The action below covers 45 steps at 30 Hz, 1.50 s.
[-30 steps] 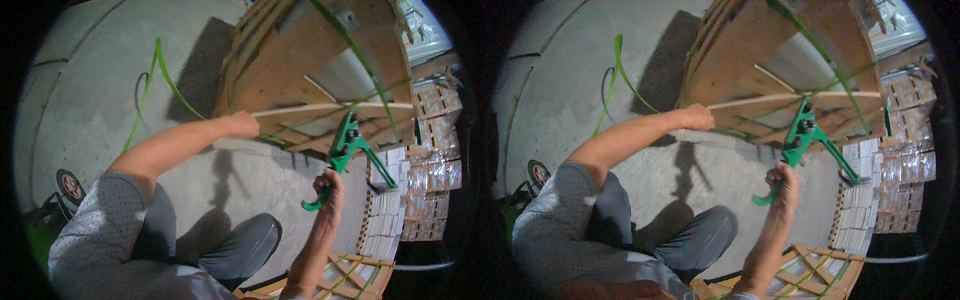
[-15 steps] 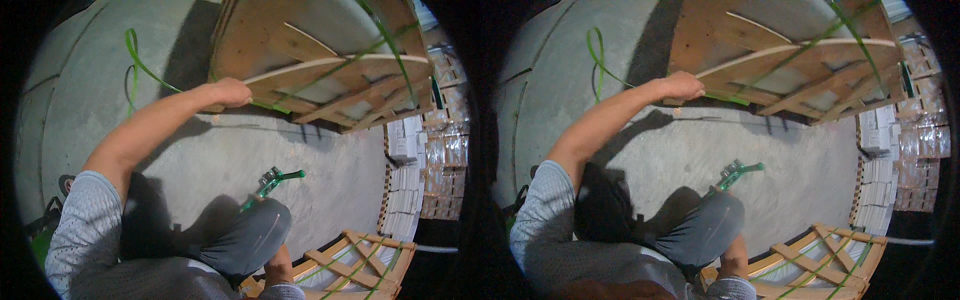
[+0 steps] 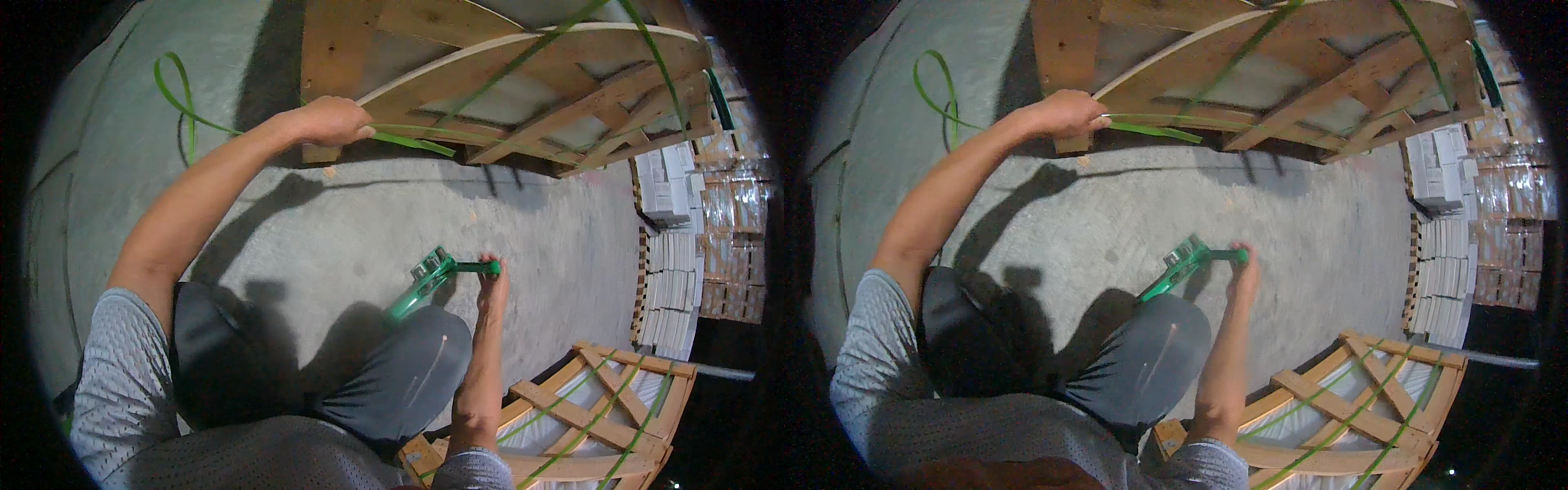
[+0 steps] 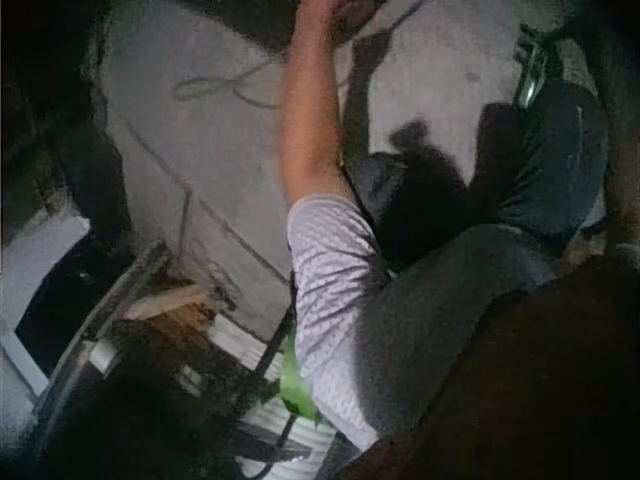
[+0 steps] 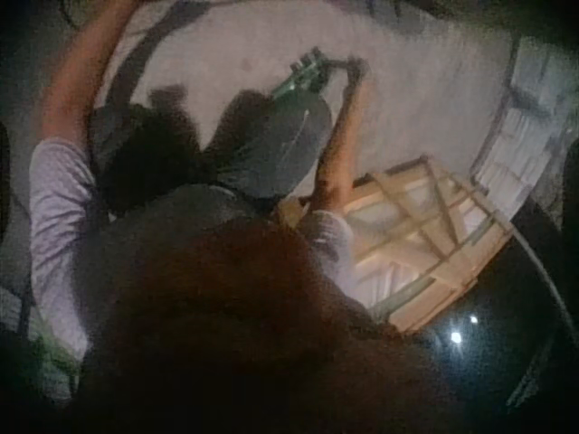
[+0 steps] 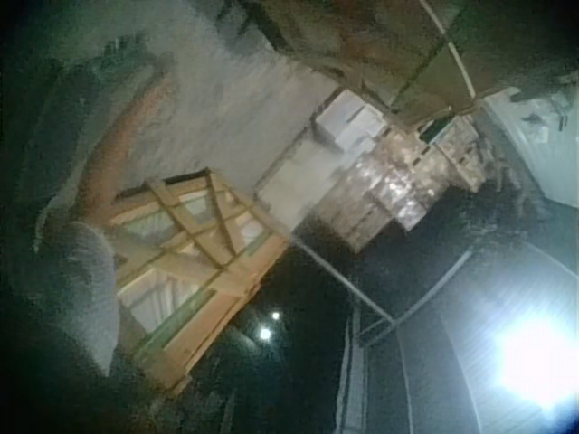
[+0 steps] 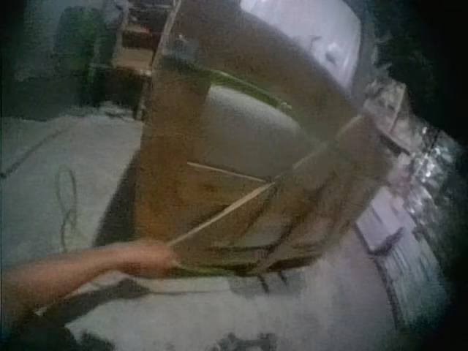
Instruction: The person wraps green plastic strapping around a wooden crate, threads it through a hand tensioner, and cranks the handle to tighten the strap. They then use a strapping tool to secure the strap and repeat the process on another side of the crate.
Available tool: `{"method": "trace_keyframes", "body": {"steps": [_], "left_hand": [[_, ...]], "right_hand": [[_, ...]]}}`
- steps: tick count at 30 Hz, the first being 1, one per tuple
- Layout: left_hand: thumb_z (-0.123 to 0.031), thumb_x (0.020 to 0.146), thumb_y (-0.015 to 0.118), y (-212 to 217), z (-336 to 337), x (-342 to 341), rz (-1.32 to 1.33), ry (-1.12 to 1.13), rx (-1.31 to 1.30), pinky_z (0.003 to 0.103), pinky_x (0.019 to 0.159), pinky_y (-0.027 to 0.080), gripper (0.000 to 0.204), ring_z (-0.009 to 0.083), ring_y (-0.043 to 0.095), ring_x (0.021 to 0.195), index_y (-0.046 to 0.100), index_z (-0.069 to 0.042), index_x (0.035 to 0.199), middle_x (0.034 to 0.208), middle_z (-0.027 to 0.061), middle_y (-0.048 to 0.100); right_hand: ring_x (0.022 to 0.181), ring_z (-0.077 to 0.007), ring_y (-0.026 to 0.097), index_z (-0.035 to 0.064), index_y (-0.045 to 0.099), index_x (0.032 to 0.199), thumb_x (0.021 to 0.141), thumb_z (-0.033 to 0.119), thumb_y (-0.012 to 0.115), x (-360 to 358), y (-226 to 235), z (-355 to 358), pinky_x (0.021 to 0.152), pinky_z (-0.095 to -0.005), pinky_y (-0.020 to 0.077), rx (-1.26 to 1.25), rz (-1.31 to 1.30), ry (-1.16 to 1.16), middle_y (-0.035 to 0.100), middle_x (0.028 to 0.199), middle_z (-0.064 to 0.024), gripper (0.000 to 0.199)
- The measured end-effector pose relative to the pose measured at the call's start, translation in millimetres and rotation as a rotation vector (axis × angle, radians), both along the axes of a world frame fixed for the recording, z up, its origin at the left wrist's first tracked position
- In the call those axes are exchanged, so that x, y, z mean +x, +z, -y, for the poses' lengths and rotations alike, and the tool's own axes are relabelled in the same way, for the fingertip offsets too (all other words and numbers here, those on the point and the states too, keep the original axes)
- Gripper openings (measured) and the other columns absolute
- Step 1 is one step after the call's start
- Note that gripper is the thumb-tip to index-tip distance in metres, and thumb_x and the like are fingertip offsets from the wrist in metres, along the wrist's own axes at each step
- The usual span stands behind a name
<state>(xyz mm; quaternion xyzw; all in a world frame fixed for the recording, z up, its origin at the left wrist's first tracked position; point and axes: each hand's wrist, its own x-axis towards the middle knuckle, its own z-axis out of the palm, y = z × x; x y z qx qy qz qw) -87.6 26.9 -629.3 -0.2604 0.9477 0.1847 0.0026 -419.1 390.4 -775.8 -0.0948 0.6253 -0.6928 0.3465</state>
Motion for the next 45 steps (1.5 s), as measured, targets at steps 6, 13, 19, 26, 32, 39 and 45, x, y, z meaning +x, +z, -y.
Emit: {"method": "trace_keyframes", "body": {"steps": [6,13,19,26,32,39,45], "left_hand": [[-0.033,0.094,0.047,2.4,-0.3,-1.0,0.084,0.015,0.008,0.051,0.075,0.048,0.035,0.0393,0.062,0.084,0.064,-0.003,0.088,0.086,0.0207,0.065],[-0.034,0.094,0.049,2.5,-1.9,0.8,-0.005,-0.003,-0.009,0.053,0.069,0.045,0.035,0.0432,0.059,0.078,0.060,-0.002,0.086,0.079,0.0228,0.062],[-0.033,0.094,0.049,5.9,-2.8,0.2,0.021,-0.003,-0.015,0.054,0.069,0.044,0.034,0.0440,0.058,0.078,0.060,-0.002,0.085,0.079,0.0232,0.061],[-0.034,0.094,0.050,2.5,-3.6,1.4,0.021,-0.002,-0.063,0.052,0.071,0.047,0.034,0.0412,0.061,0.080,0.063,-0.004,0.087,0.081,0.0214,0.063],[-0.035,0.093,0.048,3.8,-2.3,3.8,0.047,0.010,-0.013,0.051,0.074,0.048,0.036,0.0396,0.062,0.082,0.065,-0.003,0.086,0.085,0.0209,0.065],[-0.036,0.093,0.047,-3.1,-1.7,8.0,-0.050,0.031,-0.021,0.051,0.074,0.048,0.037,0.0401,0.063,0.084,0.065,-0.004,0.088,0.085,0.0206,0.066],[-0.037,0.093,0.048,-6.4,1.0,9.6,-0.070,0.052,-0.022,0.051,0.074,0.048,0.037,0.0399,0.063,0.085,0.066,-0.005,0.089,0.087,0.0203,0.066]], "right_hand": [[0.073,-0.0207,0.060,-0.0046,0.062,0.095,0.082,0.036,0.066,68.5,18.8,13.8,0.074,-0.0332,0.0468,0.646,-0.206,0.574,0.061,0.065,-0.0114,0.043],[0.079,-0.0361,0.064,-0.0027,0.068,0.091,0.077,0.044,0.065,112.4,-52.0,-6.8,0.075,-0.0423,0.0467,1.101,-0.597,0.368,0.066,0.078,-0.0216,0.049],[0.079,-0.0363,0.064,-0.0023,0.068,0.093,0.075,0.044,0.065,119.3,-67.5,-7.2,0.074,-0.0427,0.0471,0.971,-0.215,0.296,0.067,0.080,-0.0208,0.050],[0.073,-0.0308,0.064,-0.0050,0.064,0.092,0.073,0.033,0.070,154.1,-38.5,12.3,0.069,-0.0416,0.0476,1.140,-0.338,0.082,0.066,0.076,-0.0195,0.043],[0.070,-0.0280,0.063,-0.0055,0.062,0.091,0.072,0.029,0.072,149.7,1.9,7.2,0.067,-0.0405,0.0480,1.169,-0.183,0.139,0.066,0.077,-0.0185,0.041],[0.060,-0.0185,0.056,0.0003,0.061,0.091,0.079,0.031,0.071,98.5,57.2,40.6,0.056,-0.0327,0.0450,0.517,-0.371,0.207,0.059,0.072,-0.0077,0.034],[0.059,-0.0120,0.051,0.0037,0.057,0.096,0.086,0.028,0.067,78.2,208.2,153.6,0.054,-0.0270,0.0423,-0.068,-0.619,0.200,0.053,0.070,-0.0002,0.028]]}}
